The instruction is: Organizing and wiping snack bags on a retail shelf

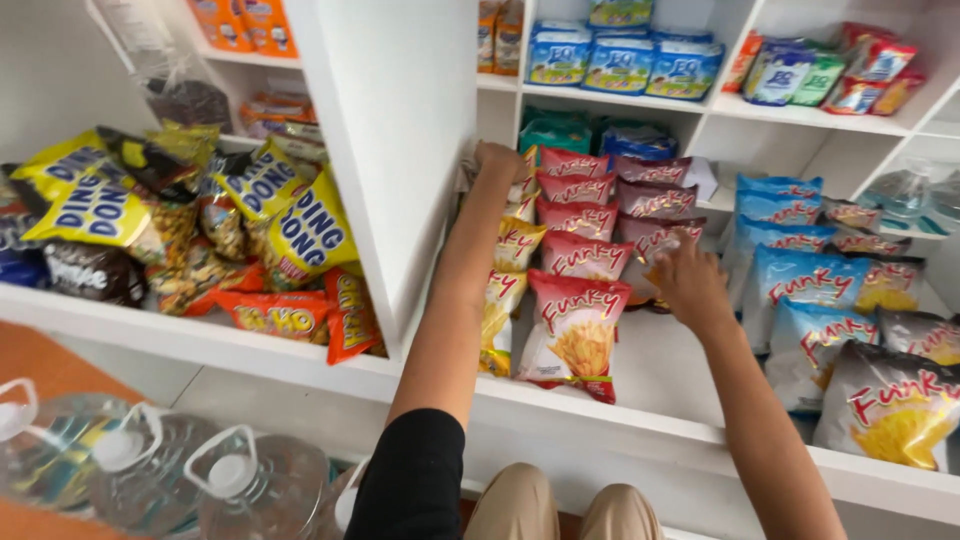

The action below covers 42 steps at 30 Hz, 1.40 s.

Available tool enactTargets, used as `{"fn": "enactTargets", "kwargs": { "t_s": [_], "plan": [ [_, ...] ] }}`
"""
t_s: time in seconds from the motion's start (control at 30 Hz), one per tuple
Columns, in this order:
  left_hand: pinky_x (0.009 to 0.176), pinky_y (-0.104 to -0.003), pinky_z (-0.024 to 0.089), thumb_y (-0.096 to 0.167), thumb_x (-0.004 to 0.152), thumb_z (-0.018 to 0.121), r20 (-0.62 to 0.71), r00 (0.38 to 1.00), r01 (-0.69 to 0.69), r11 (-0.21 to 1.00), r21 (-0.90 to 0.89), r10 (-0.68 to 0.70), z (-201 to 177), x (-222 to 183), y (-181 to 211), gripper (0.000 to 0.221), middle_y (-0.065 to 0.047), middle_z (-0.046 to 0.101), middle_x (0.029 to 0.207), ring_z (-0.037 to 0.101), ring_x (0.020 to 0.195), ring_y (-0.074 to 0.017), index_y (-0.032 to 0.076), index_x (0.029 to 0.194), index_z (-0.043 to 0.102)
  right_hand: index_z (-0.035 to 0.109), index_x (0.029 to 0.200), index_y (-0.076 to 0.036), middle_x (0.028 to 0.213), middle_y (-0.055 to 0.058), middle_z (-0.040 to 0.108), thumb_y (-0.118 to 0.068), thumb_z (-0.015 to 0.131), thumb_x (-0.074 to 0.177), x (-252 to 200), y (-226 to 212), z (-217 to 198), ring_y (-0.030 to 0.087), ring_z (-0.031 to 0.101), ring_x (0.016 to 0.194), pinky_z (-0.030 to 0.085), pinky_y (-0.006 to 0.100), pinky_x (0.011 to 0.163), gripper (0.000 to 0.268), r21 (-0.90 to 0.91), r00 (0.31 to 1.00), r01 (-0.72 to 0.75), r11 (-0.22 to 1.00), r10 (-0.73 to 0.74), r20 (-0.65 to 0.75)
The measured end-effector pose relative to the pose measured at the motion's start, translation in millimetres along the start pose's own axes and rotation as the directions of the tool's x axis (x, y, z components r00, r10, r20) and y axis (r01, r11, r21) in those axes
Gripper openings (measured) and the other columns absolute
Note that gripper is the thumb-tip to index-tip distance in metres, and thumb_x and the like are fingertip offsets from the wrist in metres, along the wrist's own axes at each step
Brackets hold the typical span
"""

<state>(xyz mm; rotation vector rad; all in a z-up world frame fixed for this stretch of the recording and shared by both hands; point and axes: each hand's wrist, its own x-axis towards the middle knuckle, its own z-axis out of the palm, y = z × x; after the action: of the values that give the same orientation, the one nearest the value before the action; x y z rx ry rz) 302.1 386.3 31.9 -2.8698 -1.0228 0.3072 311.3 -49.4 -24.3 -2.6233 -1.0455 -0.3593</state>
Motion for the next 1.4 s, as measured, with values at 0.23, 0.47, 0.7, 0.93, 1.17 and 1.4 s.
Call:
{"fn": "enactTargets", "kwargs": {
  "t_s": [0.23,0.47,0.7,0.93,1.17,1.4],
  "plan": [
    [0.087,-0.052,0.057,0.045,0.084,0.080,-0.482,0.875,-0.032,0.989,-0.141,-0.041,29.1,-77.4,-5.9,0.091,-0.012,0.059,0.139,0.073,0.106,-0.0323,0.036,0.158,0.029,0.044,0.153,-0.006,0.126,0.026,0.057,-0.045,0.042,0.111,-9.5,7.4,-11.6,0.052,0.054,0.123,0.045,0.068,0.099,0.058,-0.028,0.973,0.053,0.998,-0.058,-0.223],
    [0.042,-0.036,0.048,0.023,0.097,0.063,-0.935,0.322,-0.335,0.905,-0.261,-0.151,0.1,-408.5,13.2,0.036,-0.012,0.069,0.127,0.066,0.055,-0.0258,0.011,0.131,0.061,0.053,0.141,0.005,0.133,0.028,0.059,-0.015,0.053,0.109,-44.2,-54.0,-65.1,0.047,0.050,0.116,0.039,0.056,0.101,0.038,0.103,0.818,0.393,0.914,-0.296,-0.493],
    [0.057,-0.050,0.061,0.051,0.095,0.053,-0.621,0.767,-0.181,0.875,-0.449,-0.160,133.3,-482.5,-17.0,0.057,-0.013,0.067,0.122,0.074,0.063,-0.0377,0.006,0.130,0.062,0.071,0.102,-0.008,0.120,0.014,0.074,-0.013,0.064,0.099,-76.3,-166.1,-63.6,0.036,0.067,0.125,0.041,0.053,0.115,0.010,-0.189,0.531,0.714,0.674,-0.697,-0.483],
    [0.056,-0.052,0.061,0.056,0.100,0.049,-0.645,0.750,-0.214,0.869,-0.446,-0.146,192.5,-491.2,-33.9,0.044,-0.002,0.064,0.115,0.071,0.056,-0.0387,0.018,0.115,0.064,0.071,0.122,-0.025,0.115,0.000,0.078,-0.052,0.062,0.093,-64.3,-233.1,11.2,0.018,0.069,0.121,0.035,0.052,0.115,0.041,-0.357,0.620,0.599,0.716,-0.698,-0.359],
    [0.054,-0.050,0.062,0.057,0.098,0.050,-0.704,0.682,-0.214,0.866,-0.452,-0.199,192.5,-489.1,-32.8,0.037,0.004,0.063,0.106,0.071,0.052,-0.0374,0.023,0.107,0.063,0.065,0.130,-0.003,0.127,0.029,0.062,-0.035,0.056,0.106,3.8,-228.7,-6.7,0.053,0.056,0.124,0.039,0.061,0.107,0.041,0.182,0.812,0.565,0.805,-0.504,-0.295],
    [0.053,-0.047,0.062,0.056,0.097,0.052,-0.725,0.653,-0.222,0.859,-0.462,-0.221,192.4,-490.1,-33.5,0.033,0.006,0.062,0.101,0.070,0.051,-0.0356,0.026,0.104,0.062,0.070,0.128,-0.002,0.113,0.029,0.073,-0.036,0.060,0.097,38.3,-225.4,9.2,0.050,0.066,0.110,0.049,0.058,0.098,0.047,0.358,0.808,0.526,0.771,-0.585,0.072]
  ]
}}
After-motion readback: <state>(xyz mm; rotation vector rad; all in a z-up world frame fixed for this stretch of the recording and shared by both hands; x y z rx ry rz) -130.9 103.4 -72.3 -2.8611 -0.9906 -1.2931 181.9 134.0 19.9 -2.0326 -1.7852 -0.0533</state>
